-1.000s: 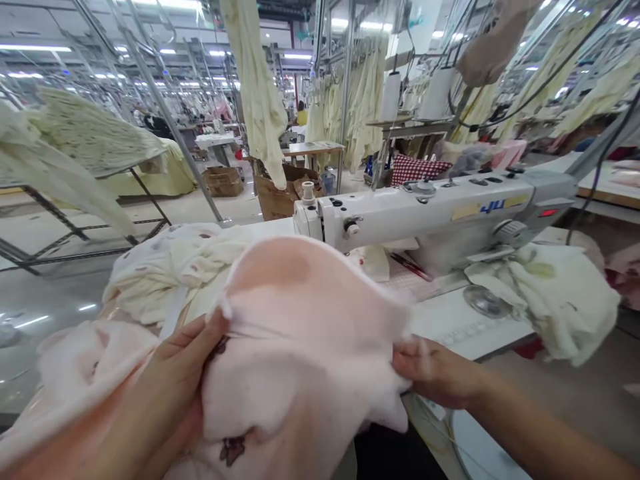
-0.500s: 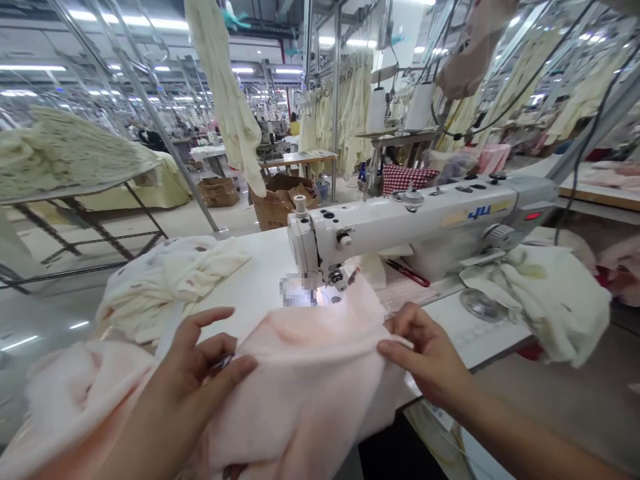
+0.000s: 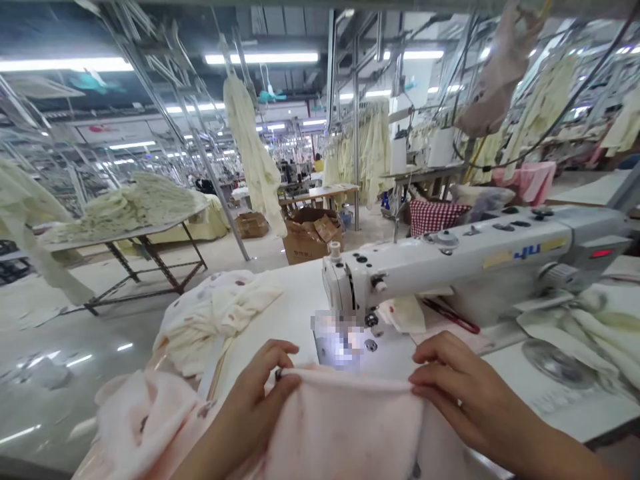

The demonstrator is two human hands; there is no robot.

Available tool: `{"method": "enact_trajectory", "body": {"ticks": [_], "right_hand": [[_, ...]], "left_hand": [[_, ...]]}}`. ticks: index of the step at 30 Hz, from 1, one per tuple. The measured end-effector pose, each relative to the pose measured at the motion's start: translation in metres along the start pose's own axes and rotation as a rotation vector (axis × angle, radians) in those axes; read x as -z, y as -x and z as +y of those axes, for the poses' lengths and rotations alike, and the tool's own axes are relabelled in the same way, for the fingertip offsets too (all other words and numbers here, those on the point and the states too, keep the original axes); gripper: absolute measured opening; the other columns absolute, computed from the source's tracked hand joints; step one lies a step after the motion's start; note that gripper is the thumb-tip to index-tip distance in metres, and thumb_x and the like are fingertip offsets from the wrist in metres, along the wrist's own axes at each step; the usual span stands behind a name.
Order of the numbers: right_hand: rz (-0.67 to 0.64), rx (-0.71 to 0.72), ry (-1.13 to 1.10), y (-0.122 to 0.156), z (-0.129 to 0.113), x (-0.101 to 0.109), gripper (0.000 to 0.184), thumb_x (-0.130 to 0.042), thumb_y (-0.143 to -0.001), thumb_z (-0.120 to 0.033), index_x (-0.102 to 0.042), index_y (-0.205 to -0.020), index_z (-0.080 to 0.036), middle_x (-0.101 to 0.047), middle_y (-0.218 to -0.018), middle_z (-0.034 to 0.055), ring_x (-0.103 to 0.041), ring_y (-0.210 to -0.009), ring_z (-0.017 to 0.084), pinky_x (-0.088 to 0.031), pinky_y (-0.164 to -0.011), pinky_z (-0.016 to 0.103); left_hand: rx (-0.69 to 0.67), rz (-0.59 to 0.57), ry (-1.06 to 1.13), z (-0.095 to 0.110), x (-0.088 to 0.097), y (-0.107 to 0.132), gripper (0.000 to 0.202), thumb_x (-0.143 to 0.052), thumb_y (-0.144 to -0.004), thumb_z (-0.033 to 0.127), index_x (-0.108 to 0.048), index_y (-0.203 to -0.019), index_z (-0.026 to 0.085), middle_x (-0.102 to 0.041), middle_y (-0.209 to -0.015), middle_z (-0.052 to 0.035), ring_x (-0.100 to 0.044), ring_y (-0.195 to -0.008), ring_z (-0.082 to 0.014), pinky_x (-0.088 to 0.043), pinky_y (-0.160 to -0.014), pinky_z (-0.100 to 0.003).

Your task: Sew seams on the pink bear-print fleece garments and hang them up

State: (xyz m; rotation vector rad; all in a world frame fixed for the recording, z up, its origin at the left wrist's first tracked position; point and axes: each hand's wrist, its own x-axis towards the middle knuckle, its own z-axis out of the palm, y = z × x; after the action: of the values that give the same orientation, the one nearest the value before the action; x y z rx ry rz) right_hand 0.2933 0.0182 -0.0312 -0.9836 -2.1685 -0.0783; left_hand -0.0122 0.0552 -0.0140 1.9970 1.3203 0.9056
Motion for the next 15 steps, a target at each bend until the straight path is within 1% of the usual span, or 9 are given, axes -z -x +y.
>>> {"method": "enact_trajectory", "body": {"ticks": [1,3,5,7,9,11,13,14,15], "right_hand": [[0.006,0.030,-0.004,-0.008,0.001,0.004,0.016,-0.045,-0.087,-0.010,-0.058,-0.082,-0.017,-0.058,-0.084,0.0075,-0.053,-0.080,0.017,-0.044,-0.067,0.029],[0.021,0.091,0.013,-0.028,0.001,0.018,0.019,-0.040,-0.087,-0.007,-0.055,-0.082,-0.017,-0.058,-0.078,0.0058,-0.051,-0.078,0.018,-0.040,-0.067,0.030],[0.045,0.133,0.103,-0.047,-0.004,0.030,0.019,-0.039,-0.087,-0.007,-0.055,-0.081,-0.017,-0.057,-0.069,0.0035,-0.047,-0.072,0.017,-0.035,-0.063,0.030],[0.057,0.136,0.214,-0.056,-0.013,0.033,0.019,-0.041,-0.087,-0.009,-0.057,-0.081,-0.018,-0.057,-0.067,0.0032,-0.045,-0.069,0.018,-0.031,-0.061,0.031],[0.019,0.099,0.229,-0.050,-0.024,0.020,0.021,-0.041,-0.087,-0.012,-0.060,-0.080,-0.018,-0.058,-0.067,0.0044,-0.046,-0.069,0.018,-0.031,-0.061,0.032],[-0.087,0.054,0.111,-0.029,-0.037,-0.008,0.024,-0.041,-0.087,-0.017,-0.062,-0.077,-0.020,-0.059,-0.065,0.0052,-0.049,-0.068,0.019,-0.034,-0.061,0.032],[-0.240,0.028,-0.081,-0.002,-0.049,-0.041,0.026,-0.042,-0.089,-0.021,-0.063,-0.075,-0.024,-0.059,-0.059,0.0027,-0.052,-0.062,0.017,-0.039,-0.058,0.030],[-0.293,0.013,-0.156,0.010,-0.054,-0.055,0.026,-0.043,-0.090,-0.022,-0.064,-0.075,-0.027,-0.058,-0.055,0.0009,-0.052,-0.058,0.016,-0.040,-0.056,0.028],[-0.326,0.005,-0.197,0.021,-0.057,-0.066,0.024,-0.045,-0.090,-0.023,-0.065,-0.076,-0.028,-0.057,-0.052,-0.0007,-0.053,-0.055,0.015,-0.041,-0.054,0.027]], "left_hand": [[0.011,0.029,0.123,-0.002,0.004,-0.014,0.026,-0.055,-0.078,0.044,-0.054,-0.069,0.020,-0.064,-0.087,-0.0058,-0.058,-0.082,-0.0198,-0.044,-0.067,-0.028],[0.017,0.095,0.282,0.001,0.018,-0.047,0.032,-0.062,-0.071,0.049,-0.053,-0.068,0.019,-0.061,-0.072,-0.0021,-0.055,-0.068,-0.0157,-0.041,-0.059,-0.024],[-0.002,0.149,0.294,0.010,0.035,-0.076,0.033,-0.068,-0.065,0.048,-0.054,-0.069,0.018,-0.054,-0.062,0.0026,-0.048,-0.059,-0.0119,-0.036,-0.055,-0.021],[-0.023,0.139,0.261,0.018,0.045,-0.088,0.030,-0.070,-0.065,0.044,-0.057,-0.072,0.018,-0.054,-0.064,0.0028,-0.048,-0.062,-0.0119,-0.036,-0.058,-0.021],[-0.017,0.120,0.214,0.020,0.044,-0.076,0.024,-0.066,-0.071,0.041,-0.060,-0.077,0.018,-0.058,-0.071,0.0015,-0.051,-0.070,-0.0142,-0.038,-0.065,-0.023],[0.033,0.189,0.152,0.017,0.034,-0.045,0.022,-0.057,-0.077,0.040,-0.059,-0.083,0.019,-0.060,-0.079,0.0003,-0.054,-0.078,-0.0169,-0.040,-0.072,-0.026],[0.094,0.401,0.057,0.012,0.019,-0.012,0.021,-0.049,-0.083,0.040,-0.056,-0.090,0.021,-0.060,-0.085,-0.0009,-0.055,-0.083,-0.0187,-0.041,-0.074,-0.028],[0.075,0.514,-0.033,0.012,0.012,0.000,0.020,-0.046,-0.085,0.038,-0.054,-0.094,0.022,-0.060,-0.090,-0.0017,-0.056,-0.086,-0.0192,-0.041,-0.076,-0.030],[0.015,0.591,-0.166,0.012,0.004,0.007,0.018,-0.044,-0.086,0.035,-0.053,-0.095,0.022,-0.059,-0.091,-0.0028,-0.055,-0.087,-0.0202,-0.041,-0.077,-0.032]]}}
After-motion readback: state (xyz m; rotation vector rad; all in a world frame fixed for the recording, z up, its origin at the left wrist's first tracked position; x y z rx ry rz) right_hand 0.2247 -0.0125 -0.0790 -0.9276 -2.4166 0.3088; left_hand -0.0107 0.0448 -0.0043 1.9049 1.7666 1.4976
